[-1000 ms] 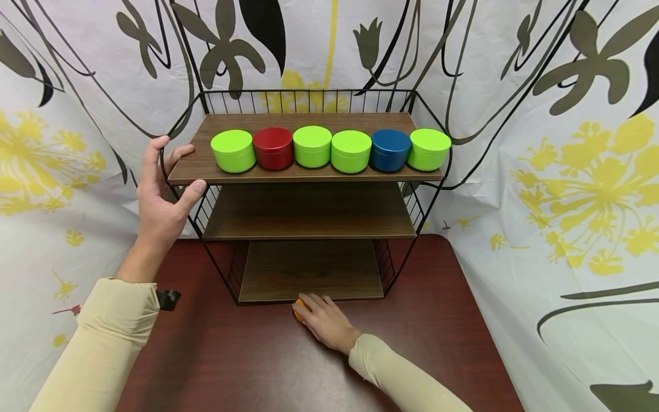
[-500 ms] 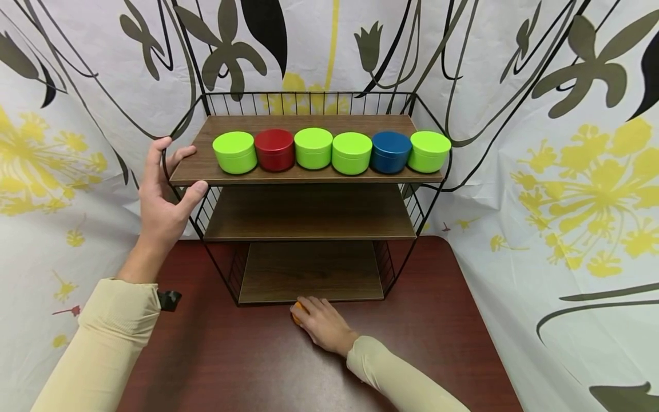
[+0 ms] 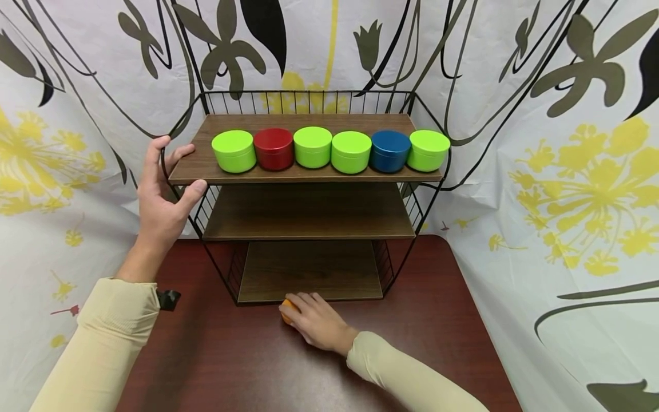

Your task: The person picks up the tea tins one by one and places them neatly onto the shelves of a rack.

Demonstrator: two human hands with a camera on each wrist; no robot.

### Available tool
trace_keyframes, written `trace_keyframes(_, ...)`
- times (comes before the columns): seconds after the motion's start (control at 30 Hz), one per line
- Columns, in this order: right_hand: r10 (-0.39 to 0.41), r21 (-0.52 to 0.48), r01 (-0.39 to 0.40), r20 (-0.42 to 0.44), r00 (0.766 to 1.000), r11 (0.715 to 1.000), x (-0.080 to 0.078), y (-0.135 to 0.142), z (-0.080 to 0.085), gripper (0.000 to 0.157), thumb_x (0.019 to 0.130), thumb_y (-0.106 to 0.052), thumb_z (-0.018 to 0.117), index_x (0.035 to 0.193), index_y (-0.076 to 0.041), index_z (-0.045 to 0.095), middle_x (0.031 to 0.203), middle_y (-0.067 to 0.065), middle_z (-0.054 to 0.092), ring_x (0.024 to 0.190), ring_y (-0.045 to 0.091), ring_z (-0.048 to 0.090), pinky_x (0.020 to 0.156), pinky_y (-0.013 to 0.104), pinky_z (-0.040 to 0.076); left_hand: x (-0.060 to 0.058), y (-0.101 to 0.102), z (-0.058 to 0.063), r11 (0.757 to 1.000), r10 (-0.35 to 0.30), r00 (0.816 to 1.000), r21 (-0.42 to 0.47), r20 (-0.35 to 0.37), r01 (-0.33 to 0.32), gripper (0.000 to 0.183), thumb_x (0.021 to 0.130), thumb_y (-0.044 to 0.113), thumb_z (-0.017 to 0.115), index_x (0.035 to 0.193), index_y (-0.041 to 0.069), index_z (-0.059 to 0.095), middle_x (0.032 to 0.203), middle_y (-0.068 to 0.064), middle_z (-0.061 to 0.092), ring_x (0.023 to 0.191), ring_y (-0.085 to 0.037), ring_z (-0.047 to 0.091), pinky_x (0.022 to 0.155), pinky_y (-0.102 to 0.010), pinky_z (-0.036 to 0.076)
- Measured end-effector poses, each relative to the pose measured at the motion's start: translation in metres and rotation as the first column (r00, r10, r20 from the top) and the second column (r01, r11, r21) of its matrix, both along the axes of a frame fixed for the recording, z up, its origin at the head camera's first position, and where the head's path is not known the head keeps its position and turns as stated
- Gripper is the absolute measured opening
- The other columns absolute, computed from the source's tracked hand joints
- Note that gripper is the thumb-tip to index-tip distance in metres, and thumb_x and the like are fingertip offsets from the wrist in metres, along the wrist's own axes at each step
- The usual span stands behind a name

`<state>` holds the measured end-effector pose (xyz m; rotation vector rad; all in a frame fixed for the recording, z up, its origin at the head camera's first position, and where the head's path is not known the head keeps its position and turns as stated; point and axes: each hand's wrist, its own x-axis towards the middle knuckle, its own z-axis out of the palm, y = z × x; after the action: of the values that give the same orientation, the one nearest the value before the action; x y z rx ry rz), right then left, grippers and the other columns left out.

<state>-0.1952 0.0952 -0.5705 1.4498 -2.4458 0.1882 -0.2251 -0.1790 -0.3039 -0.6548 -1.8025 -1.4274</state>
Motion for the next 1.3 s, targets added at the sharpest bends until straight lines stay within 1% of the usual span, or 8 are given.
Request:
trace_keyframes(0.13,0.032,-0.003,-0.032,-0.027,0.999,0.999,0.001,-0.003,0.013,0.044,0.099,-0.025,0.062,0.140,-0.014,0.052,0.140,0.013,0.054,0.121,0.030,0.057,0.093,0.045,0.051,0.000,0.000,0.000,1.000,-0.002,1.000,0.001,-0.001,0.002,0.063,0.086,0.004,0.068,0.142,-0.004,0.040,0.132,-0.032,0.055,0.133,-0.033,0.048,0.115,-0.038,0.030)
trace_keyframes(0.3,0.038,0.052,-0.035,-0.047,0.998,0.998,0.003,-0.006,0.031,0.046,0.100,-0.027,0.059,0.144,-0.016,0.047,0.144,0.012,0.050,0.124,0.029,0.055,0.095,0.043,0.049,-0.001,-0.001,0.000,1.000,-0.004,1.000,0.001,-0.007,0.004,0.063,0.087,0.004,0.068,0.142,-0.005,0.040,0.132,-0.033,0.055,0.133,-0.034,0.048,0.114,-0.038,0.030)
trace_keyframes(0.5,0.061,0.052,-0.057,-0.081,0.995,0.997,0.004,-0.010,0.048,0.045,0.100,-0.028,0.060,0.142,-0.015,0.050,0.144,0.013,0.050,0.124,0.029,0.054,0.096,0.042,0.049,0.000,-0.001,0.000,1.000,-0.001,1.000,-0.001,-0.008,0.001,0.063,0.087,0.004,0.068,0.142,-0.005,0.040,0.132,-0.033,0.055,0.133,-0.034,0.048,0.114,-0.038,0.031)
trace_keyframes(0.67,0.069,0.056,-0.064,-0.089,0.994,0.996,0.005,-0.011,0.061,0.044,0.100,-0.029,0.059,0.141,-0.016,0.050,0.143,0.012,0.051,0.125,0.028,0.054,0.096,0.040,0.049,0.001,-0.001,0.000,1.000,0.003,1.000,-0.005,-0.005,-0.003,0.064,0.087,0.003,0.069,0.143,-0.005,0.040,0.132,-0.032,0.055,0.133,-0.033,0.048,0.113,-0.036,0.032)
trace_keyframes(0.83,0.085,0.049,-0.080,-0.106,0.991,0.996,0.005,-0.013,0.076,0.044,0.098,-0.026,0.062,0.139,-0.016,0.050,0.142,0.013,0.051,0.125,0.029,0.054,0.096,0.041,0.048,0.001,-0.001,0.000,1.000,0.004,1.000,-0.012,-0.005,-0.005,0.064,0.087,0.003,0.069,0.143,-0.006,0.039,0.132,-0.032,0.055,0.134,-0.033,0.047,0.113,-0.036,0.032)
trace_keyframes(0.93,0.103,0.037,-0.099,-0.136,0.985,0.994,0.004,-0.014,0.085,0.045,0.097,-0.025,0.064,0.139,-0.015,0.050,0.141,0.013,0.052,0.124,0.030,0.054,0.095,0.041,0.048,0.000,-0.002,-0.001,1.000,0.001,1.000,-0.014,-0.011,-0.002,0.064,0.087,0.003,0.068,0.142,-0.008,0.039,0.132,-0.034,0.055,0.133,-0.034,0.048,0.114,-0.037,0.031)
trace_keyframes(1.1,0.130,-0.012,-0.135,-0.186,0.974,0.991,0.003,-0.019,0.100,0.045,0.097,-0.026,0.065,0.138,-0.014,0.051,0.140,0.013,0.053,0.123,0.030,0.054,0.092,0.040,0.049,0.000,-0.002,-0.001,1.000,0.005,1.000,-0.010,-0.018,-0.005,0.063,0.087,0.007,0.069,0.142,-0.007,0.040,0.131,-0.034,0.055,0.132,-0.035,0.048,0.114,-0.038,0.031)
trace_keyframes(1.3,0.146,-0.021,-0.153,-0.194,0.970,0.988,0.004,-0.021,0.118,0.045,0.096,-0.025,0.065,0.137,-0.013,0.051,0.142,0.014,0.051,0.124,0.031,0.052,0.092,0.041,0.049,0.001,-0.001,0.000,1.000,0.010,1.000,-0.013,-0.016,-0.010,0.063,0.088,0.006,0.070,0.142,-0.006,0.040,0.131,-0.033,0.055,0.133,-0.034,0.048,0.112,-0.037,0.032)
